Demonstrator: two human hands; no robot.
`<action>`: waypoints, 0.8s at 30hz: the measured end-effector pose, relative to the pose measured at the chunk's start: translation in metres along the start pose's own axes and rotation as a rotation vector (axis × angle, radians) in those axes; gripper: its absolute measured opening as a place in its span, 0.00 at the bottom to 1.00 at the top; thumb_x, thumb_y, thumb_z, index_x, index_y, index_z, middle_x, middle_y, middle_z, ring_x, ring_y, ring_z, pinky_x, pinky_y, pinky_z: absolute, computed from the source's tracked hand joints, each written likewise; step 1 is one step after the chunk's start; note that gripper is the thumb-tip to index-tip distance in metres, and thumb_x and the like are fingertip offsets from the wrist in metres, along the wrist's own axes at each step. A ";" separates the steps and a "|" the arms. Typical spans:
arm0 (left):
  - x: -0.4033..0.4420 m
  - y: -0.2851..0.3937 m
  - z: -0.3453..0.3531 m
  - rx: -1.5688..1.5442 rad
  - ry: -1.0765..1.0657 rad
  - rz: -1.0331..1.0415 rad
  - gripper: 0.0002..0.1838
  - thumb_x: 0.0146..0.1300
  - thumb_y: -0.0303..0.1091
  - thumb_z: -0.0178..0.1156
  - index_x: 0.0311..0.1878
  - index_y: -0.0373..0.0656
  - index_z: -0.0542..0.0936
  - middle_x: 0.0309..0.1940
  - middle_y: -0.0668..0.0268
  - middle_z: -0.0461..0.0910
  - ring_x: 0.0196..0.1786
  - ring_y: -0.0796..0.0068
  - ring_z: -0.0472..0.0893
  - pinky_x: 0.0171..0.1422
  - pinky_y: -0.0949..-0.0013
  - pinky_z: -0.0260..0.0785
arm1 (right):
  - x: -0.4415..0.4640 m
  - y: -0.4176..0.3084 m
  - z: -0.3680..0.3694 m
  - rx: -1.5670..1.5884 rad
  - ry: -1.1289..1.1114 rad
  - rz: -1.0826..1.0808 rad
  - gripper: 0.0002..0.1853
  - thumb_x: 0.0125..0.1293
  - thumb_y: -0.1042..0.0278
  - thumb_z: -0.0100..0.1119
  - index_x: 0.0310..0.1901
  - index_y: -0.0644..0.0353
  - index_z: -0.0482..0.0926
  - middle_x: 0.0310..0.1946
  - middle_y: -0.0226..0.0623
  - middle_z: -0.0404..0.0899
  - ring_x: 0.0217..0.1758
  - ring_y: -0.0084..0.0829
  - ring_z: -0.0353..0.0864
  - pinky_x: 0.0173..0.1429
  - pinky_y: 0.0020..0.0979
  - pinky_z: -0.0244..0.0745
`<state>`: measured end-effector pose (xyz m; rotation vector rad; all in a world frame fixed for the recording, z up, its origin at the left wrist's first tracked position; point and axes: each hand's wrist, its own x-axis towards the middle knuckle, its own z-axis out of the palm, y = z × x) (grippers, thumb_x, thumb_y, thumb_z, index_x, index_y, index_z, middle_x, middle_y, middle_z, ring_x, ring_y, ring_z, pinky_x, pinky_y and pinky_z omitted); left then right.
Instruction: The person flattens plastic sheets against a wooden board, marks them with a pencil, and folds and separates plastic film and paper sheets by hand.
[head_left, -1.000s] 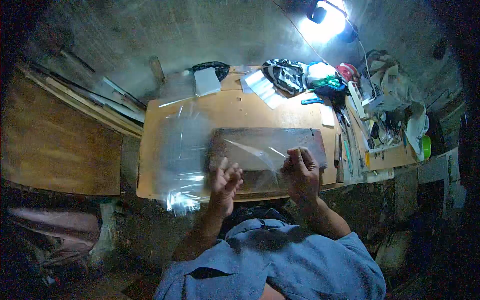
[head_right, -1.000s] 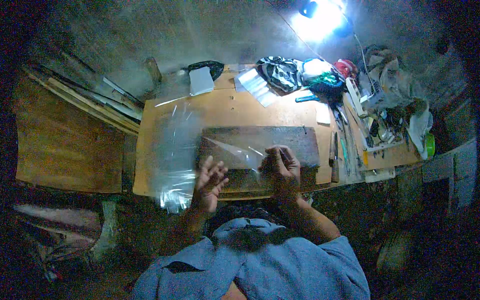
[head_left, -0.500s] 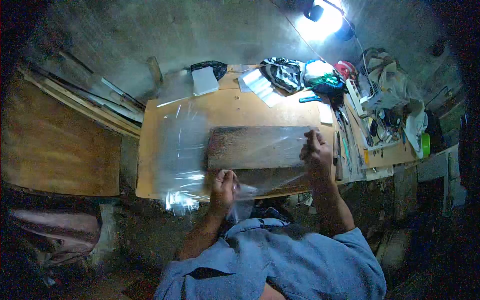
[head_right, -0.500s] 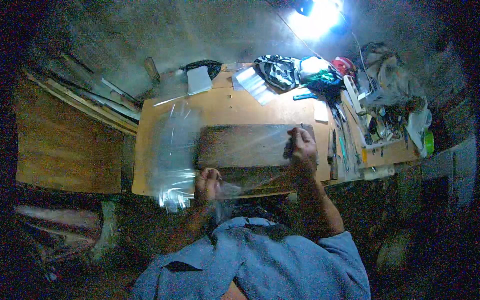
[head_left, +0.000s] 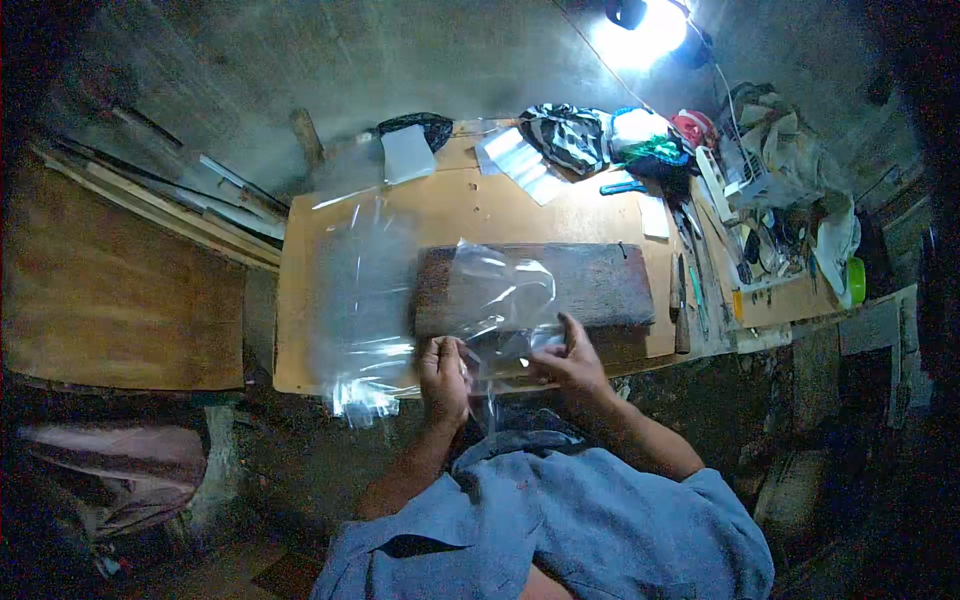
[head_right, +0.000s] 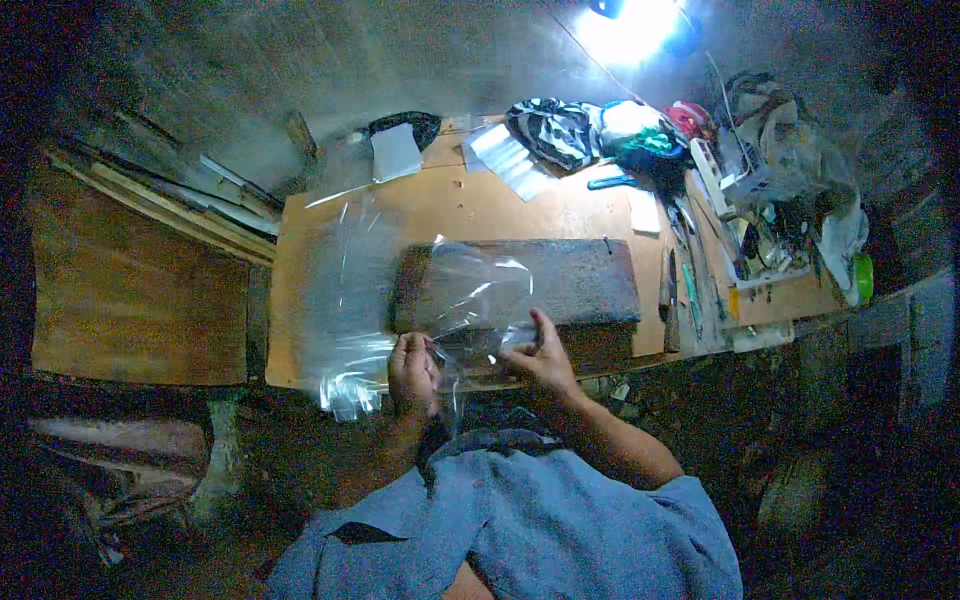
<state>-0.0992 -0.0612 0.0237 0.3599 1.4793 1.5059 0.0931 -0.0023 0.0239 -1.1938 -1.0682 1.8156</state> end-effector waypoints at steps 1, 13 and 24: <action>0.003 0.001 -0.005 0.011 0.045 -0.008 0.12 0.74 0.42 0.47 0.35 0.48 0.72 0.16 0.77 0.63 0.15 0.88 0.60 0.16 0.80 0.53 | 0.001 -0.008 -0.008 0.013 0.028 0.009 0.44 0.57 0.75 0.68 0.70 0.63 0.50 0.47 0.43 0.74 0.41 0.27 0.78 0.43 0.28 0.77; 0.020 0.009 -0.007 0.034 -0.032 0.111 0.08 0.71 0.38 0.52 0.42 0.45 0.70 0.17 0.75 0.64 0.17 0.87 0.62 0.16 0.79 0.54 | 0.007 -0.039 -0.027 -0.094 -0.101 -0.127 0.41 0.60 0.77 0.64 0.71 0.57 0.51 0.39 0.40 0.77 0.34 0.25 0.78 0.32 0.26 0.75; 0.086 0.189 0.092 0.227 -0.119 0.476 0.18 0.70 0.36 0.53 0.59 0.38 0.72 0.44 0.60 0.81 0.30 0.78 0.76 0.34 0.73 0.69 | 0.080 -0.206 0.007 0.065 -0.070 -0.577 0.26 0.61 0.76 0.61 0.62 0.65 0.68 0.54 0.41 0.77 0.22 0.20 0.71 0.24 0.22 0.68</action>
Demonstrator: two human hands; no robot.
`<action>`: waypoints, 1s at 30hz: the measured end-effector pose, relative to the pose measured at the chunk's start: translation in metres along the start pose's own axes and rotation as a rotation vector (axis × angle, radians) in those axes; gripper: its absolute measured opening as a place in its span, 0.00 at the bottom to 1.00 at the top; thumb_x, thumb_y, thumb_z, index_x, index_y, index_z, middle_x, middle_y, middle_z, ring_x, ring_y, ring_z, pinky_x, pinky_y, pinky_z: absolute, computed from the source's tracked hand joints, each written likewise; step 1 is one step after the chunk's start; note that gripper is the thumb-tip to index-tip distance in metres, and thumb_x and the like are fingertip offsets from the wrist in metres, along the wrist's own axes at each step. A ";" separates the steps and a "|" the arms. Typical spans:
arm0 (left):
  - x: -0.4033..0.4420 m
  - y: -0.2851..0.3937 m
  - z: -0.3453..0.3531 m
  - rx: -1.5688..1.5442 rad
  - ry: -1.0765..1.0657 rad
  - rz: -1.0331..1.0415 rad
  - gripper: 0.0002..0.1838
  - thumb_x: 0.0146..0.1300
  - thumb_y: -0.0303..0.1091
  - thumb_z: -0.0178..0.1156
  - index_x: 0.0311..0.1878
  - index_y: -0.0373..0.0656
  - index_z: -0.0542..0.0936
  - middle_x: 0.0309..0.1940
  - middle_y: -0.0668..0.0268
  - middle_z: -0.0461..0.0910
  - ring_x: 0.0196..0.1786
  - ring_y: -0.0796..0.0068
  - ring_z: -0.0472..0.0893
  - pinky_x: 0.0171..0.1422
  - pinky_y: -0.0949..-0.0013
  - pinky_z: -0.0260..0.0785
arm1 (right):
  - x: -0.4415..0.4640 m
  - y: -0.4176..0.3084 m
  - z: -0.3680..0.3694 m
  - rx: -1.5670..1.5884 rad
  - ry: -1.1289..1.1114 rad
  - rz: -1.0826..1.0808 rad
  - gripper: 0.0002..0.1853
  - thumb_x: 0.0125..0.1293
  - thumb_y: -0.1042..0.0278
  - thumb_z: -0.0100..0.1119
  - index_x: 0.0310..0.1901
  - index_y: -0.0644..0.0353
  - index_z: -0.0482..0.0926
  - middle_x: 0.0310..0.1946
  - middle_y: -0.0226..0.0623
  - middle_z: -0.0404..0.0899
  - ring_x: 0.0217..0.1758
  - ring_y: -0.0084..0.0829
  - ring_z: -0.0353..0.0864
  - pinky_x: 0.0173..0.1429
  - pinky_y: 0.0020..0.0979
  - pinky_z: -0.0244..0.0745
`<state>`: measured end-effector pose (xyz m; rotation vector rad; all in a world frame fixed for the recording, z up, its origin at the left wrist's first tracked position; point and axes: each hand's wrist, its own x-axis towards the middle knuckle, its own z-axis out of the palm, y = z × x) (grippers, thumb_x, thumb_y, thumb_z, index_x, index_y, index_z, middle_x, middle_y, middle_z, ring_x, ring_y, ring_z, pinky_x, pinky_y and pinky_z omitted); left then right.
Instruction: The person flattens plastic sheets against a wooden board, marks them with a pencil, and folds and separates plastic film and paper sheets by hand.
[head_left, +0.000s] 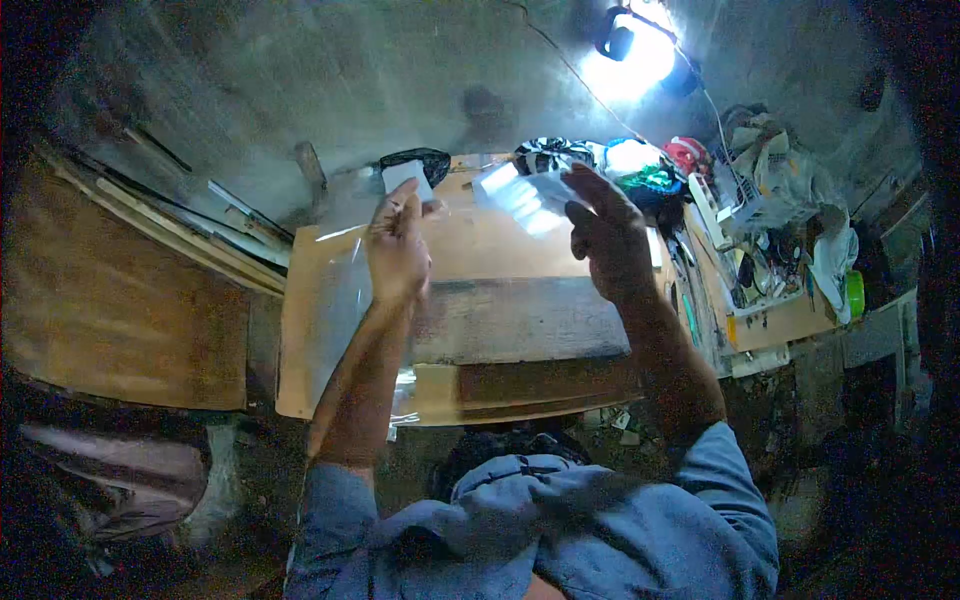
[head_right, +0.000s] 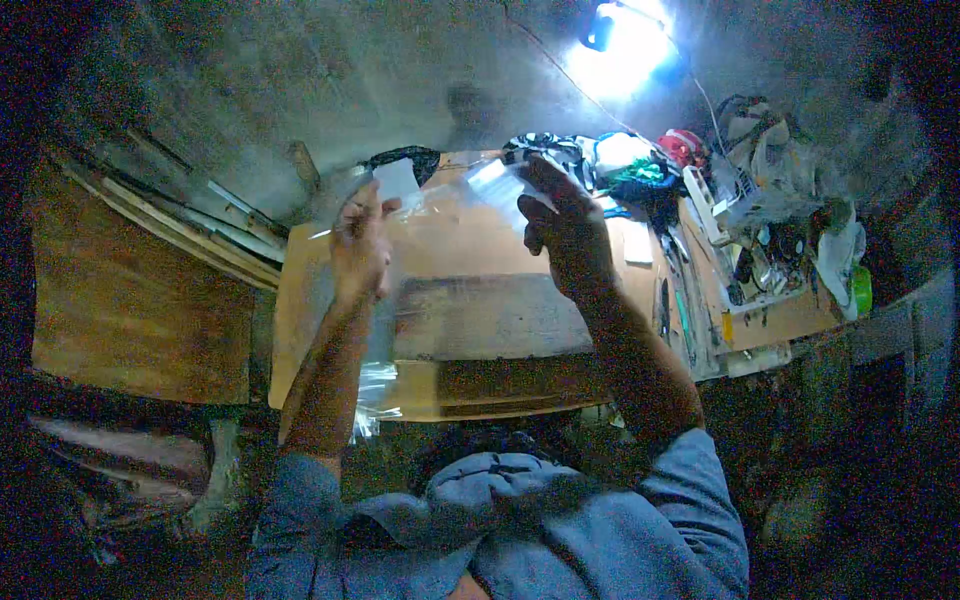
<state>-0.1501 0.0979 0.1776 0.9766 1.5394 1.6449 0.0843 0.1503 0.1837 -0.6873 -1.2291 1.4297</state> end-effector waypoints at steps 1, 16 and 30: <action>0.002 -0.002 0.000 0.002 -0.005 -0.002 0.18 0.70 0.36 0.53 0.59 0.38 0.72 0.44 0.60 0.81 0.30 0.78 0.76 0.34 0.73 0.69 | -0.004 -0.005 -0.003 -0.020 -0.030 -0.061 0.28 0.62 0.77 0.59 0.65 0.61 0.66 0.60 0.40 0.73 0.22 0.20 0.72 0.24 0.22 0.68; -0.040 -0.250 0.007 0.341 -0.097 0.020 0.20 0.63 0.28 0.58 0.58 0.33 0.74 0.50 0.56 0.82 0.49 0.72 0.80 0.58 0.69 0.68 | -0.078 0.226 -0.127 -0.580 -0.162 0.145 0.32 0.62 0.78 0.60 0.68 0.62 0.61 0.64 0.42 0.69 0.53 0.30 0.79 0.52 0.28 0.75; -0.041 -0.213 0.018 0.854 -0.330 0.067 0.40 0.60 0.29 0.59 0.74 0.42 0.50 0.74 0.50 0.48 0.69 0.48 0.63 0.70 0.58 0.60 | -0.078 0.202 -0.094 -1.082 0.056 0.075 0.38 0.54 0.71 0.67 0.67 0.55 0.62 0.60 0.52 0.69 0.59 0.50 0.72 0.59 0.39 0.70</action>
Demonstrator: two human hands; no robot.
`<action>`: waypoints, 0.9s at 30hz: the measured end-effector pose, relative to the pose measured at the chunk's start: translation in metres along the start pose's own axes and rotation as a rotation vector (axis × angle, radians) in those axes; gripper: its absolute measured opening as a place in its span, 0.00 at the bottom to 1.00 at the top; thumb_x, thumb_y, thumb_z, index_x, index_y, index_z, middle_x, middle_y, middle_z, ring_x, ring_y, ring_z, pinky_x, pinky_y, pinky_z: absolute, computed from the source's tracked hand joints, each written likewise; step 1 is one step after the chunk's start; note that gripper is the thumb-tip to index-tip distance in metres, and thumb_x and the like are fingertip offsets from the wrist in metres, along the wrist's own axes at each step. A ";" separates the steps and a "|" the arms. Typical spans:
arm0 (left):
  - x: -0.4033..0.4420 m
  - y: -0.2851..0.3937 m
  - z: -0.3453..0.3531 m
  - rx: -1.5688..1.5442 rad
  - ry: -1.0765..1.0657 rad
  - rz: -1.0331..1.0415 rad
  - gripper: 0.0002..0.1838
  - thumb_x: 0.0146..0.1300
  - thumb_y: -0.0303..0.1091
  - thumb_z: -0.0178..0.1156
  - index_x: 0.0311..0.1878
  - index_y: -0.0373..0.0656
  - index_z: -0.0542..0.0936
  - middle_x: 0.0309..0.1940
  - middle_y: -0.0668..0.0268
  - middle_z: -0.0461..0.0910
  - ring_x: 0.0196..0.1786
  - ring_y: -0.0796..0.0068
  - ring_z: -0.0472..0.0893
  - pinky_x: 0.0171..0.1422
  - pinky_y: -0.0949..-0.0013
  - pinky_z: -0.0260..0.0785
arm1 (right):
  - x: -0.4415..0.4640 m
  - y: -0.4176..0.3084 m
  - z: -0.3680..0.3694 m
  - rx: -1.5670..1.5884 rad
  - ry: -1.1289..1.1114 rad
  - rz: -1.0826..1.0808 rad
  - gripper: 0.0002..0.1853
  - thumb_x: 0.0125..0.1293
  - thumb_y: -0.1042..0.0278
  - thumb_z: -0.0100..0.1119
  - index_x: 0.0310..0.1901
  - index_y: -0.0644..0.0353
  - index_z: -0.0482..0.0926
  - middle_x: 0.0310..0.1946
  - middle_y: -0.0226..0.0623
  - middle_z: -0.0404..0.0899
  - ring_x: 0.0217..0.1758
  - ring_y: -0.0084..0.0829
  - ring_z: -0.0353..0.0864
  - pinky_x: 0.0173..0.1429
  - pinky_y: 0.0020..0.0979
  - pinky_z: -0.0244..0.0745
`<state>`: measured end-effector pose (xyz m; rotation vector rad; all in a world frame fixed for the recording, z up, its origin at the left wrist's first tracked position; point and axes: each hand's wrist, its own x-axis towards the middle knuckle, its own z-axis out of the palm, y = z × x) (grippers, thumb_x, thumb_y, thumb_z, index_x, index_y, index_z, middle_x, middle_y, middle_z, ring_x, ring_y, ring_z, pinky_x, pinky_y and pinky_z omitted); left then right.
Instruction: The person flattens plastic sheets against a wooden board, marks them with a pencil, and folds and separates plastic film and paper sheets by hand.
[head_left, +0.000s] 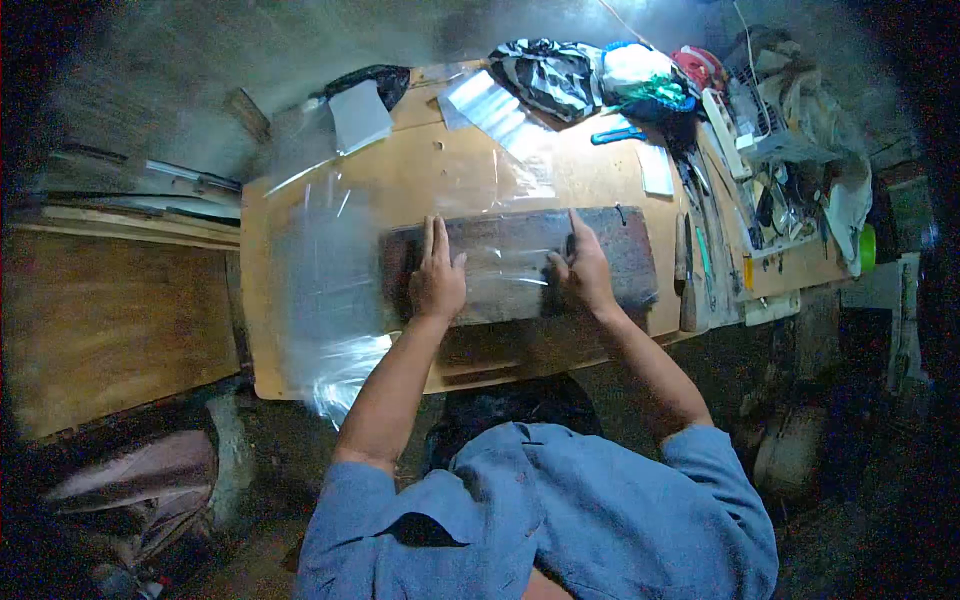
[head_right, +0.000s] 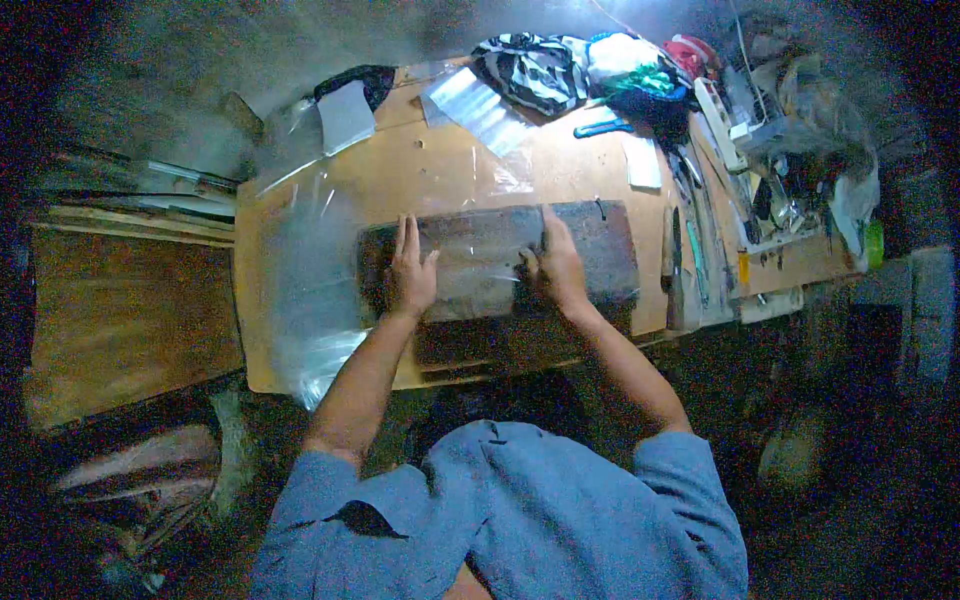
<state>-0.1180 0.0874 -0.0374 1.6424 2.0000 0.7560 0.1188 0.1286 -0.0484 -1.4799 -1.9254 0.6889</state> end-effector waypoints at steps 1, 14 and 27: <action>-0.001 0.009 -0.006 -0.037 -0.018 -0.046 0.41 0.60 0.27 0.60 0.73 0.40 0.50 0.74 0.49 0.45 0.71 0.47 0.58 0.72 0.58 0.56 | 0.000 -0.007 -0.002 -0.047 0.072 -0.014 0.38 0.53 0.72 0.66 0.67 0.55 0.61 0.62 0.52 0.66 0.64 0.51 0.66 0.63 0.41 0.67; -0.046 0.000 0.005 0.500 -0.229 0.203 0.37 0.63 0.58 0.53 0.74 0.68 0.54 0.76 0.57 0.44 0.77 0.48 0.43 0.74 0.35 0.29 | -0.042 -0.002 0.028 -0.647 -0.283 -0.207 0.37 0.64 0.32 0.43 0.72 0.34 0.54 0.73 0.40 0.52 0.77 0.44 0.48 0.72 0.63 0.37; -0.029 -0.010 0.013 0.572 -0.207 0.234 0.38 0.63 0.65 0.47 0.74 0.72 0.50 0.76 0.59 0.42 0.77 0.49 0.41 0.72 0.32 0.28 | -0.021 0.003 0.033 -0.759 -0.247 -0.145 0.37 0.65 0.30 0.37 0.73 0.32 0.49 0.75 0.39 0.46 0.78 0.45 0.43 0.73 0.63 0.25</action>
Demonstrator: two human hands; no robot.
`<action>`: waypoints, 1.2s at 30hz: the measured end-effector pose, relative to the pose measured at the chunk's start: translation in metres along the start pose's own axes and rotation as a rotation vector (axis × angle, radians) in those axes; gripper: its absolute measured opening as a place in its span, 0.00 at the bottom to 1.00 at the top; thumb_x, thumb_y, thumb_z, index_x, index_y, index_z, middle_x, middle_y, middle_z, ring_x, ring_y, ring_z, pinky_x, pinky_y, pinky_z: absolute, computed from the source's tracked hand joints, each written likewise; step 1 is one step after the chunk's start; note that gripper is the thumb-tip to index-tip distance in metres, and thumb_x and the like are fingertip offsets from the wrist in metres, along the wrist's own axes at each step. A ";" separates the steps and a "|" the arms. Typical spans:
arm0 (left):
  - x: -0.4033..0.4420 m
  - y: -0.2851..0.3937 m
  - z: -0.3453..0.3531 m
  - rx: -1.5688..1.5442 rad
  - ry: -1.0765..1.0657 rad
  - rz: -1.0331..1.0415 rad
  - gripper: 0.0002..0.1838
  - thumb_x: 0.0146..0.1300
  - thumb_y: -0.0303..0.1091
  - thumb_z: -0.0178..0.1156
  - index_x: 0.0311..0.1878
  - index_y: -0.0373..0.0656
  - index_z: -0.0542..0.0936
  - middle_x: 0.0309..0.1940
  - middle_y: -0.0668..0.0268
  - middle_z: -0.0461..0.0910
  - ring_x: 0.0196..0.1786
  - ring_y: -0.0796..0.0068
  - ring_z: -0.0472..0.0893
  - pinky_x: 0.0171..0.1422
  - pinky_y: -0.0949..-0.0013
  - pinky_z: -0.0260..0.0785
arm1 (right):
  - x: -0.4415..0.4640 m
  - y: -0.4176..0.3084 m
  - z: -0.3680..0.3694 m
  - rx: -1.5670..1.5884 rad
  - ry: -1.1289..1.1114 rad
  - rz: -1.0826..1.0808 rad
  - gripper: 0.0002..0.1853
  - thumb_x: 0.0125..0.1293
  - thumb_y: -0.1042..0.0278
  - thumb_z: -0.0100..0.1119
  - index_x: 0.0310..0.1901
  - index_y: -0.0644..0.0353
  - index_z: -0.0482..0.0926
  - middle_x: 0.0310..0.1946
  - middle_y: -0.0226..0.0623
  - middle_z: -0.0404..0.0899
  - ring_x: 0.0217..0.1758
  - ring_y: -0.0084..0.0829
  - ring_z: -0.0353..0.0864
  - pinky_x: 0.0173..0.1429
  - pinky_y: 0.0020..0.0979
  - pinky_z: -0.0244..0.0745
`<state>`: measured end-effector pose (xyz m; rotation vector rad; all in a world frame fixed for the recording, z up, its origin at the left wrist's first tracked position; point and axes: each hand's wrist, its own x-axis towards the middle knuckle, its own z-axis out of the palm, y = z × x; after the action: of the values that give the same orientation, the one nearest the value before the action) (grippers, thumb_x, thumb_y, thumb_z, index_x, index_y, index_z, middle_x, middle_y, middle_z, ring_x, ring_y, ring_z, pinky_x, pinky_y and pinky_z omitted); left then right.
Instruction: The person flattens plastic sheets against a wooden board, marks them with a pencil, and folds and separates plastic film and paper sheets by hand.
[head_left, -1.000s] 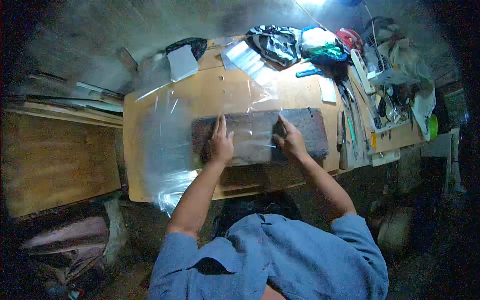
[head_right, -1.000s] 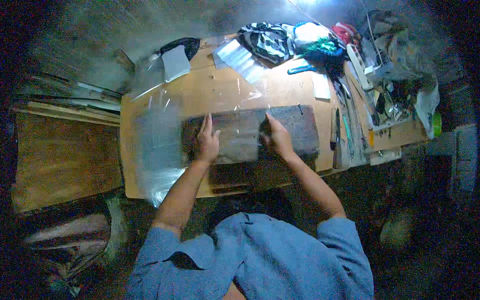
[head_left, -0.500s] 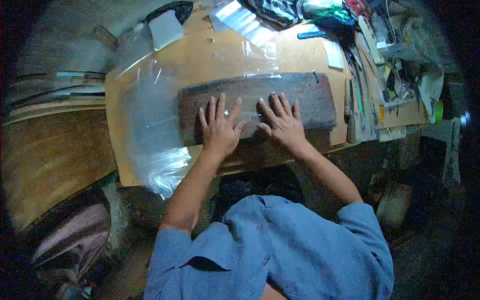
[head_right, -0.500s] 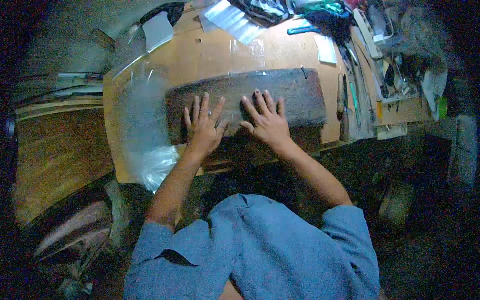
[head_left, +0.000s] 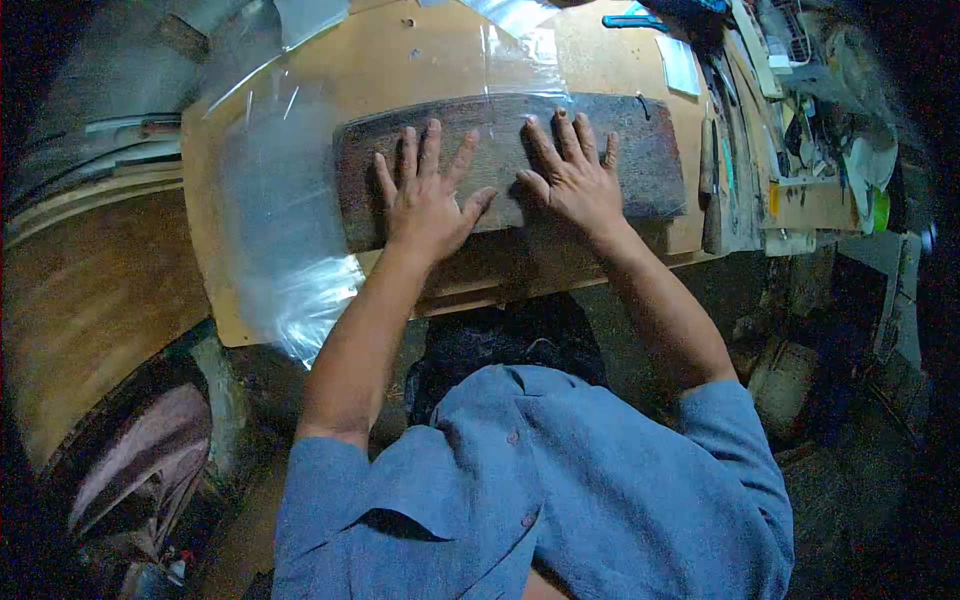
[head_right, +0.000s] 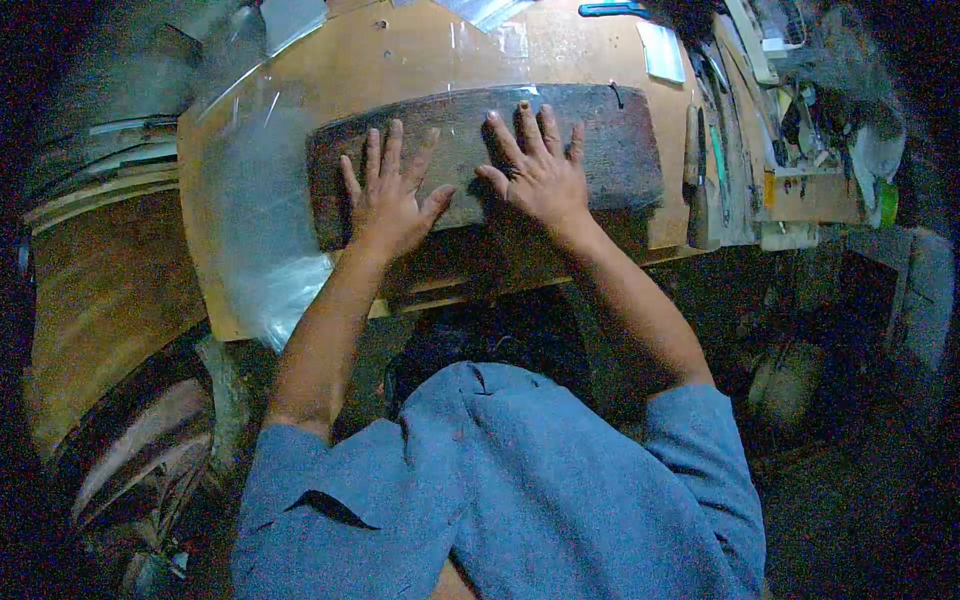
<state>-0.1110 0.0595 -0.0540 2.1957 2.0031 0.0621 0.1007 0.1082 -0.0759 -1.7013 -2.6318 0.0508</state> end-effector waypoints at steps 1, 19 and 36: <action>-0.004 -0.002 0.001 0.000 0.014 0.003 0.37 0.63 0.65 0.47 0.74 0.72 0.50 0.76 0.59 0.42 0.77 0.49 0.41 0.73 0.32 0.28 | -0.004 0.000 0.001 -0.010 0.003 0.005 0.37 0.65 0.30 0.37 0.73 0.32 0.50 0.75 0.38 0.47 0.78 0.44 0.44 0.73 0.63 0.25; -0.013 0.003 0.005 0.011 0.027 -0.032 0.35 0.66 0.62 0.45 0.74 0.70 0.51 0.76 0.58 0.43 0.77 0.49 0.42 0.73 0.32 0.29 | -0.021 0.007 -0.006 0.010 -0.028 0.063 0.33 0.68 0.35 0.37 0.73 0.27 0.48 0.76 0.34 0.44 0.79 0.42 0.41 0.74 0.62 0.27; -0.033 -0.013 0.001 0.036 0.025 -0.109 0.36 0.66 0.60 0.47 0.75 0.65 0.52 0.76 0.57 0.42 0.77 0.49 0.43 0.72 0.32 0.32 | -0.020 0.023 0.000 -0.026 0.136 0.035 0.33 0.65 0.33 0.42 0.71 0.27 0.55 0.73 0.36 0.55 0.75 0.42 0.53 0.71 0.62 0.42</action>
<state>-0.1270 0.0274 -0.0540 2.1123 2.1503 0.0397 0.1298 0.0991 -0.0768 -1.6942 -2.5162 -0.0959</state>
